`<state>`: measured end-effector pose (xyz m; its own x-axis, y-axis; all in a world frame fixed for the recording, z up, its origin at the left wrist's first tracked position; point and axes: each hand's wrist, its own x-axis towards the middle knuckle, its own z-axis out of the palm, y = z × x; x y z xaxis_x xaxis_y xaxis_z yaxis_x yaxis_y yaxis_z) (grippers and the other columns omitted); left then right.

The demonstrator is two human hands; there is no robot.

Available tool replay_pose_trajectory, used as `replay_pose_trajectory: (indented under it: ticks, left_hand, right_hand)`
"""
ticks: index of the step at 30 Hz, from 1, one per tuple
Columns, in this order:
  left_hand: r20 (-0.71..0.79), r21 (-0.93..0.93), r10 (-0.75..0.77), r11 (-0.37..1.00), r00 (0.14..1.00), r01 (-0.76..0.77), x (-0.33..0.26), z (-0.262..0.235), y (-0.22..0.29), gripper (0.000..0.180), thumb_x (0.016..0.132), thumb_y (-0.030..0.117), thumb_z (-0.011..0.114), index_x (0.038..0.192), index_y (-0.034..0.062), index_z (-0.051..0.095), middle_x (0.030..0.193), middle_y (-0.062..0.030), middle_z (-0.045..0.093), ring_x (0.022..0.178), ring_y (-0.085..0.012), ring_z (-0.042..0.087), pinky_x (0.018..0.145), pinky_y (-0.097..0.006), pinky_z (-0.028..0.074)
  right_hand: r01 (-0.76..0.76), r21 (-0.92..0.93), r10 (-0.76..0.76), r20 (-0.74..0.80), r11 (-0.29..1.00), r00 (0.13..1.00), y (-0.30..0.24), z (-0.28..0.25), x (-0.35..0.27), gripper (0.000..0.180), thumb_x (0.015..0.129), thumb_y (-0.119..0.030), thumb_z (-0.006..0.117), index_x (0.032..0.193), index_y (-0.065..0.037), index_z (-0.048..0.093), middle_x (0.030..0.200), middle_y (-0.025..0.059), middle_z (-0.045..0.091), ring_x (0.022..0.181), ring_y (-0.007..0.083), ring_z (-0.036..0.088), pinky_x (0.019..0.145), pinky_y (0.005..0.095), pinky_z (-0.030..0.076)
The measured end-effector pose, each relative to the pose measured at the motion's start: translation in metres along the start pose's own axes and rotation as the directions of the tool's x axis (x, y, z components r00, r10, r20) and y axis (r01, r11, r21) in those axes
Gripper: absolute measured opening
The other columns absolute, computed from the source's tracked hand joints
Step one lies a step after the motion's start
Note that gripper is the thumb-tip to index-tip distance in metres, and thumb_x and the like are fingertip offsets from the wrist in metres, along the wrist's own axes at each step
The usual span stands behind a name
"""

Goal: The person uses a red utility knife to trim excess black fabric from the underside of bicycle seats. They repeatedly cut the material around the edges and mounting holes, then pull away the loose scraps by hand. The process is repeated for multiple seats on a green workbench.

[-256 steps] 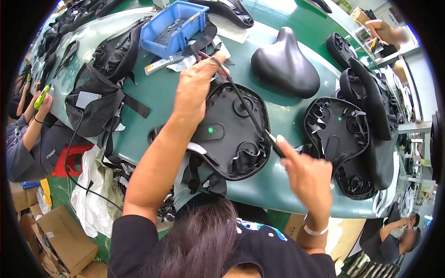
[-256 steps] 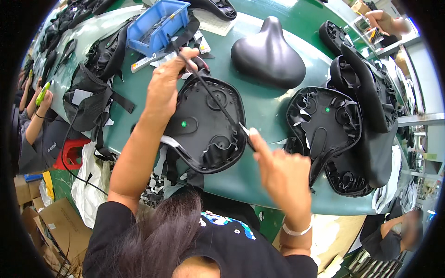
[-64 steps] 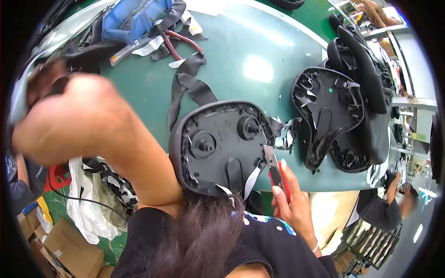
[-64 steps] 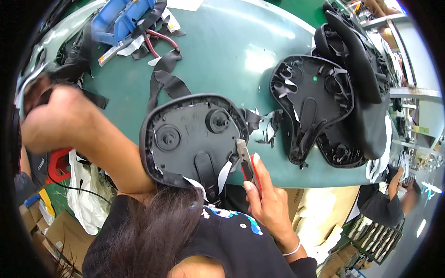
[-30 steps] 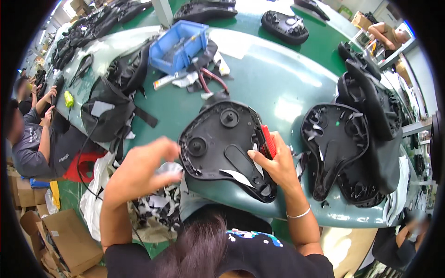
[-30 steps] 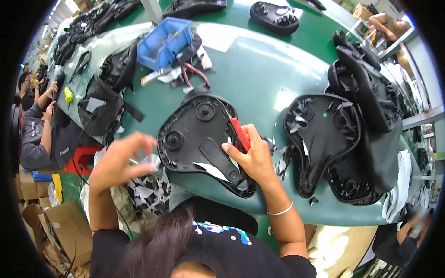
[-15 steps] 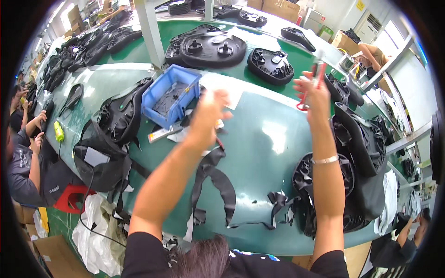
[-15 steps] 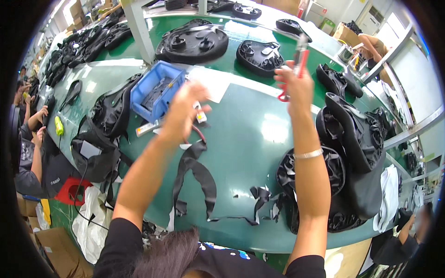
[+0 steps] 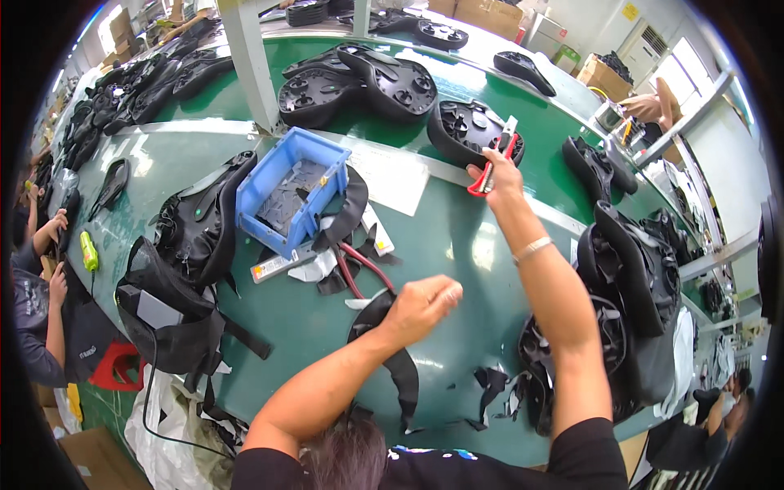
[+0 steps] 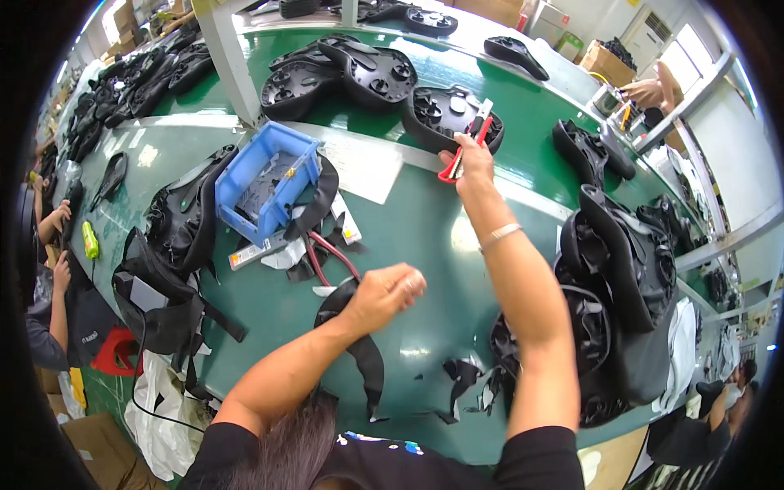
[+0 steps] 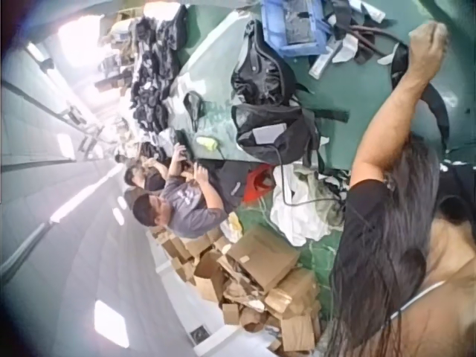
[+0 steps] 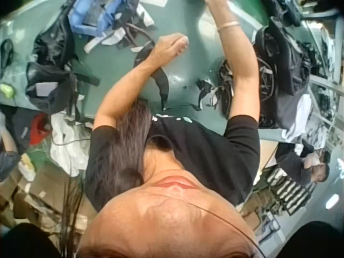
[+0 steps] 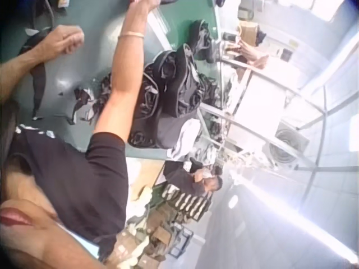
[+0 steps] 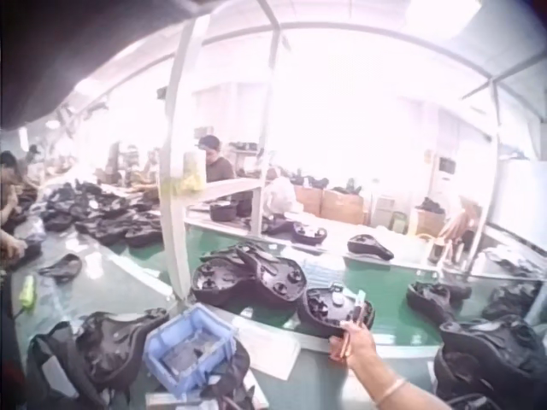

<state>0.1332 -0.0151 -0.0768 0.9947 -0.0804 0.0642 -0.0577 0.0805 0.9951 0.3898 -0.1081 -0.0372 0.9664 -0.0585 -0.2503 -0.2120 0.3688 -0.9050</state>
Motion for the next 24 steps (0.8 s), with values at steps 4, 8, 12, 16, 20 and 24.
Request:
replay_pose_trajectory:
  ticks: [4, 8, 12, 16, 20, 24]
  left_hand:
    - [-0.027, -0.584, -0.062, 0.811, 0.998, 0.035, 0.002, -0.028, -0.004, 0.062, 0.098, 0.057, 0.029, 0.127, 0.0037, 0.044, 0.120, -0.0166, 0.058, 0.107, -0.0259, 0.058, 0.087, -0.040, 0.047]
    - [0.152, -0.798, -0.160, 0.563, 0.975, 0.217, -0.014, -0.045, 0.038, 0.065, 0.094, 0.054, 0.045, 0.137, 0.0041, 0.044, 0.134, -0.0109, 0.053, 0.118, -0.0235, 0.055, 0.101, -0.041, 0.045]
    - [0.186, -0.536, -0.320, 0.760, 0.929, 0.369, -0.047, -0.042, 0.046, 0.056, 0.091, 0.033, 0.061, 0.131, -0.0015, 0.044, 0.120, -0.0106, 0.058, 0.107, -0.0169, 0.059, 0.093, -0.030, 0.048]
    - [0.075, -0.339, -0.423, 0.841, 0.903, 0.422, -0.063, -0.027, 0.064, 0.066, 0.083, 0.036, 0.068, 0.129, -0.0023, 0.043, 0.114, -0.0115, 0.058, 0.102, -0.0163, 0.059, 0.088, -0.029, 0.050]
    - [0.058, -0.317, -0.421, 0.852, 0.905, 0.416, -0.064, -0.032, 0.079, 0.057, 0.079, 0.031, 0.069, 0.119, -0.0032, 0.049, 0.098, -0.0096, 0.061, 0.082, -0.0139, 0.063, 0.073, -0.026, 0.053]
    - [0.095, -0.146, -0.425, 0.889, 0.900, 0.435, -0.054, -0.028, 0.099, 0.054, 0.076, 0.028, 0.068, 0.115, -0.0047, 0.051, 0.094, -0.0096, 0.060, 0.076, -0.0129, 0.062, 0.067, -0.024, 0.053]
  right_hand:
    - [-0.244, -0.157, 0.275, 0.229, 0.957, 0.934, -0.048, -0.048, -0.171, 0.027, 0.085, -0.016, 0.068, 0.106, -0.008, 0.054, 0.090, 0.0055, 0.058, 0.068, 0.0198, 0.064, 0.052, 0.0326, 0.054]
    - [-0.170, -0.457, 0.362, 0.373, 0.873, 0.854, -0.045, -0.122, -0.297, 0.032, 0.086, -0.017, 0.068, 0.112, -0.003, 0.055, 0.084, 0.0023, 0.060, 0.067, 0.0120, 0.062, 0.056, 0.0253, 0.049]
    - [0.090, -0.644, 0.319, 0.490, 0.760, 0.812, -0.024, -0.188, -0.336, 0.042, 0.086, -0.005, 0.064, 0.125, -0.003, 0.049, 0.082, 0.0053, 0.062, 0.062, 0.0090, 0.059, 0.054, 0.0242, 0.048]
    - [0.316, -0.662, -0.029, 0.406, 0.680, 0.913, -0.027, -0.205, -0.344, 0.053, 0.085, -0.001, 0.063, 0.135, -0.006, 0.045, 0.085, 0.0095, 0.065, 0.061, 0.0123, 0.060, 0.056, 0.0277, 0.050]
    - [0.855, -0.517, -0.289, 0.824, -0.034, 0.487, -0.046, -0.198, -0.315, 0.055, 0.078, -0.001, 0.063, 0.132, -0.012, 0.054, 0.076, 0.0083, 0.057, 0.060, 0.0208, 0.055, 0.053, 0.0292, 0.045]
    - [0.860, -0.413, -0.051, 0.907, -0.300, 0.418, -0.063, -0.184, -0.304, 0.063, 0.075, -0.002, 0.059, 0.135, -0.019, 0.052, 0.066, 0.0064, 0.044, 0.053, 0.0217, 0.049, 0.049, 0.0318, 0.042]
